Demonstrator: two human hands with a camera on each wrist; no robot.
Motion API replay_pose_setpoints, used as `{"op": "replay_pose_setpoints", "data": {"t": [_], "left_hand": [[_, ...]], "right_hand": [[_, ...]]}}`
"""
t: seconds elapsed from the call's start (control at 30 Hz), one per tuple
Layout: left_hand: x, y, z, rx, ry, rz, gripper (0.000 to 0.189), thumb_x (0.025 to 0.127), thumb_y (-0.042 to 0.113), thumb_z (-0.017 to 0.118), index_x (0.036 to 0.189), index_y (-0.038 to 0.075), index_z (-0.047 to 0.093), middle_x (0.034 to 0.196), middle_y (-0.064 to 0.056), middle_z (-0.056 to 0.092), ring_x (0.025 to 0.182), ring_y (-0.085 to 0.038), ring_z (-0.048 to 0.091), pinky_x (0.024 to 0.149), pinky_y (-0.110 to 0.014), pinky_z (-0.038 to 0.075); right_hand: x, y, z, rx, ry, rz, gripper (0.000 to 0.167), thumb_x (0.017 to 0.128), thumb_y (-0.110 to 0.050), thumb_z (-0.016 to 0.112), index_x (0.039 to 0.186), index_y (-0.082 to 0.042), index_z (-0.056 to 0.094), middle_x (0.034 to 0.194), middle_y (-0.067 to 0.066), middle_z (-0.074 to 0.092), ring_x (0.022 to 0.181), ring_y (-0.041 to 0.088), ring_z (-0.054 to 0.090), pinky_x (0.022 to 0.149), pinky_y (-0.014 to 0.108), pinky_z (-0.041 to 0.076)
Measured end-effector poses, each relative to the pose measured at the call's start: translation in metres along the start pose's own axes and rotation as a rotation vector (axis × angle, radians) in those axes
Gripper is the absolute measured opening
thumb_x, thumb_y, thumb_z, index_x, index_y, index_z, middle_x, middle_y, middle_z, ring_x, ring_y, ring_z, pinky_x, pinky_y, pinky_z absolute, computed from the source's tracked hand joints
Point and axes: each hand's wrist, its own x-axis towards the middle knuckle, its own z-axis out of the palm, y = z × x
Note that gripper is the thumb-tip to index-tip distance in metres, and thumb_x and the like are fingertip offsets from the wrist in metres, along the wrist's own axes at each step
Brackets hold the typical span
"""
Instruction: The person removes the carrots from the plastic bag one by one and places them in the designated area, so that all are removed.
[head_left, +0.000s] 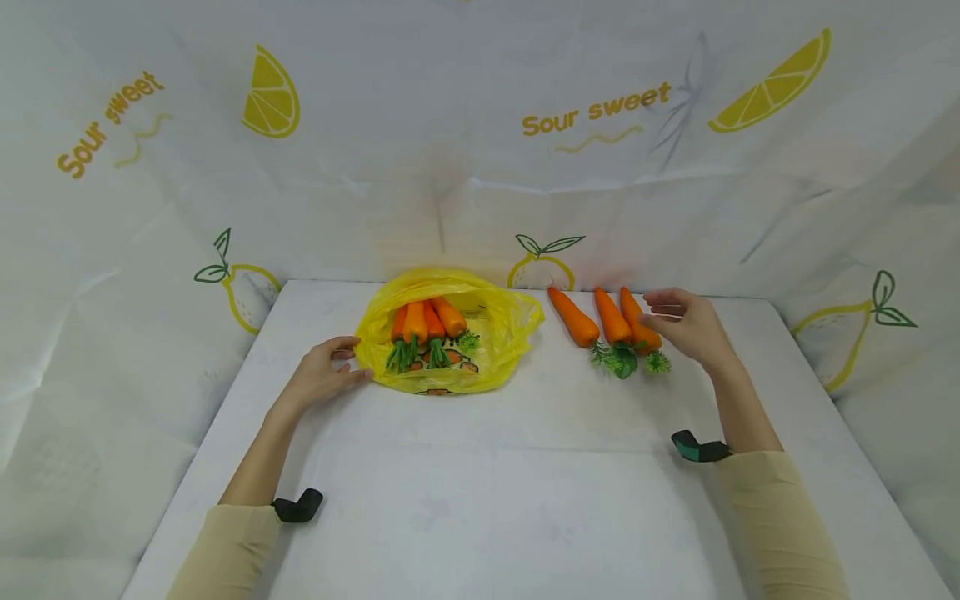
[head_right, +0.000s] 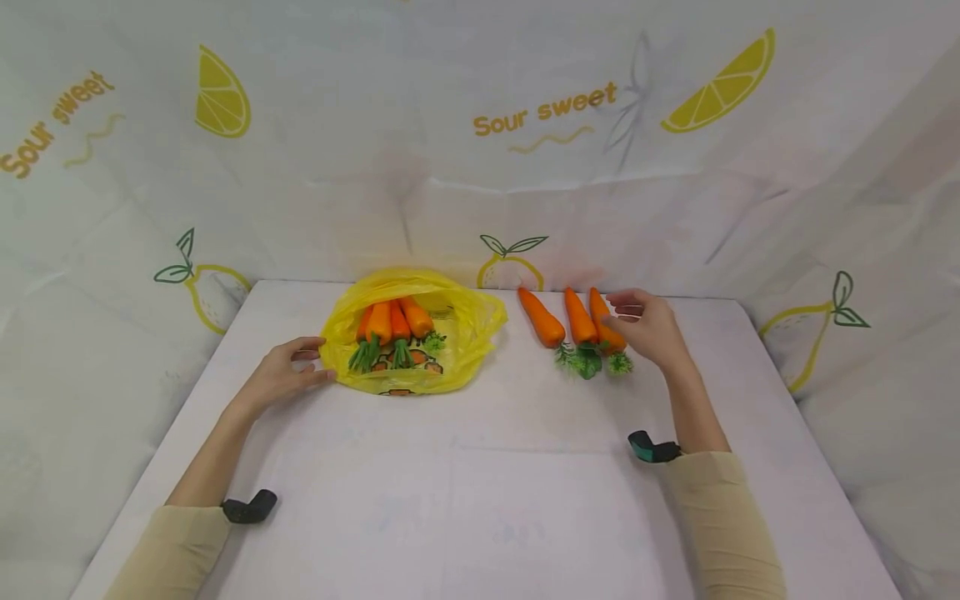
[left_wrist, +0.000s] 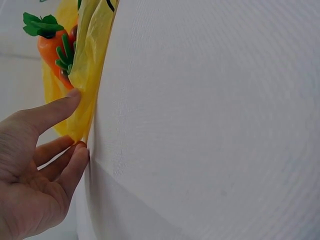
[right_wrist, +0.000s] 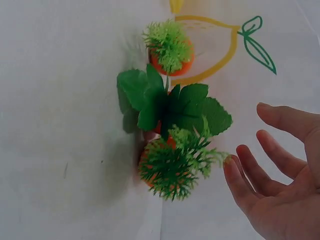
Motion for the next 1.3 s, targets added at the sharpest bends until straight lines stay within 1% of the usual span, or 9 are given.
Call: {"op": "replay_pose_setpoints", "data": {"t": [0.17,0.3,0.4,0.5,0.7,0.77,0.93,1.0,1.3], "left_hand": [[0.0,0.001,0.0,0.004,0.004,0.002,0.077,0.096,0.032,0.083,0.157,-0.002,0.051,0.151,-0.029,0.061,0.141,-0.045,0.058,0.116,-0.057,0.055],[0.0,0.001,0.0,0.008,0.007,0.002,0.077,0.096,0.032,0.083,0.157,-0.002,0.051,0.15,-0.029,0.061,0.141,-0.046,0.059,0.115,-0.057,0.055],[0.001,0.001,0.0,0.015,0.01,0.004,0.076,0.096,0.031,0.083,0.156,-0.002,0.051,0.151,-0.029,0.061,0.141,-0.046,0.059,0.115,-0.057,0.055],[0.002,0.0,0.0,0.018,0.008,0.008,0.076,0.096,0.031,0.083,0.156,-0.002,0.051,0.15,-0.029,0.061,0.14,-0.046,0.059,0.115,-0.057,0.056],[0.002,-0.001,0.001,0.016,0.003,0.006,0.077,0.095,0.031,0.084,0.156,-0.003,0.051,0.15,-0.03,0.061,0.141,-0.046,0.059,0.115,-0.057,0.056],[0.002,-0.001,0.001,0.01,0.002,0.004,0.078,0.095,0.032,0.084,0.157,-0.003,0.051,0.151,-0.03,0.061,0.141,-0.046,0.058,0.115,-0.057,0.056],[0.001,-0.001,0.001,-0.002,-0.001,0.012,0.078,0.095,0.032,0.084,0.157,-0.003,0.051,0.152,-0.03,0.06,0.142,-0.047,0.058,0.115,-0.057,0.055],[0.001,0.0,0.001,-0.003,0.0,0.014,0.078,0.095,0.032,0.084,0.157,-0.003,0.051,0.152,-0.03,0.06,0.142,-0.047,0.058,0.115,-0.057,0.055],[0.0,0.0,0.001,-0.002,-0.003,0.007,0.077,0.096,0.032,0.083,0.157,-0.002,0.05,0.153,-0.03,0.059,0.143,-0.046,0.057,0.116,-0.057,0.055]], "right_hand": [[0.001,-0.02,0.005,0.012,-0.004,-0.066,0.053,0.106,-0.026,0.072,0.147,0.004,0.058,0.148,0.032,0.061,0.133,0.053,0.064,0.112,0.058,0.052],[0.002,-0.036,0.009,0.045,0.005,-0.133,0.047,0.105,-0.022,0.074,0.142,0.004,0.063,0.143,0.031,0.065,0.129,0.049,0.067,0.104,0.021,0.059],[0.004,-0.048,0.014,0.074,-0.009,-0.172,0.043,0.105,-0.019,0.073,0.14,0.004,0.064,0.14,0.03,0.067,0.127,0.046,0.067,0.094,-0.001,0.049],[0.005,-0.06,0.02,0.09,-0.032,-0.192,0.041,0.105,-0.019,0.073,0.139,0.003,0.065,0.139,0.029,0.068,0.126,0.044,0.068,0.098,0.006,0.053],[0.008,-0.08,0.034,0.108,-0.07,-0.221,0.042,0.103,-0.018,0.075,0.138,0.004,0.065,0.137,0.027,0.068,0.125,0.043,0.069,0.113,0.052,0.058],[0.01,-0.085,0.038,0.132,-0.079,-0.237,0.04,0.102,-0.015,0.075,0.137,0.004,0.066,0.136,0.026,0.069,0.124,0.042,0.07,0.111,0.042,0.06],[0.015,-0.094,0.051,0.166,-0.098,-0.295,0.035,0.102,-0.009,0.073,0.134,0.005,0.067,0.134,0.026,0.07,0.123,0.044,0.07,0.11,0.036,0.061],[0.017,-0.099,0.057,0.173,-0.106,-0.306,0.034,0.103,-0.01,0.074,0.132,0.005,0.068,0.132,0.025,0.071,0.124,0.044,0.07,0.112,0.052,0.058],[0.024,-0.125,0.089,0.242,-0.185,-0.343,0.037,0.101,-0.012,0.076,0.132,0.005,0.065,0.134,0.027,0.066,0.128,0.043,0.067,0.112,0.06,0.057]]}}
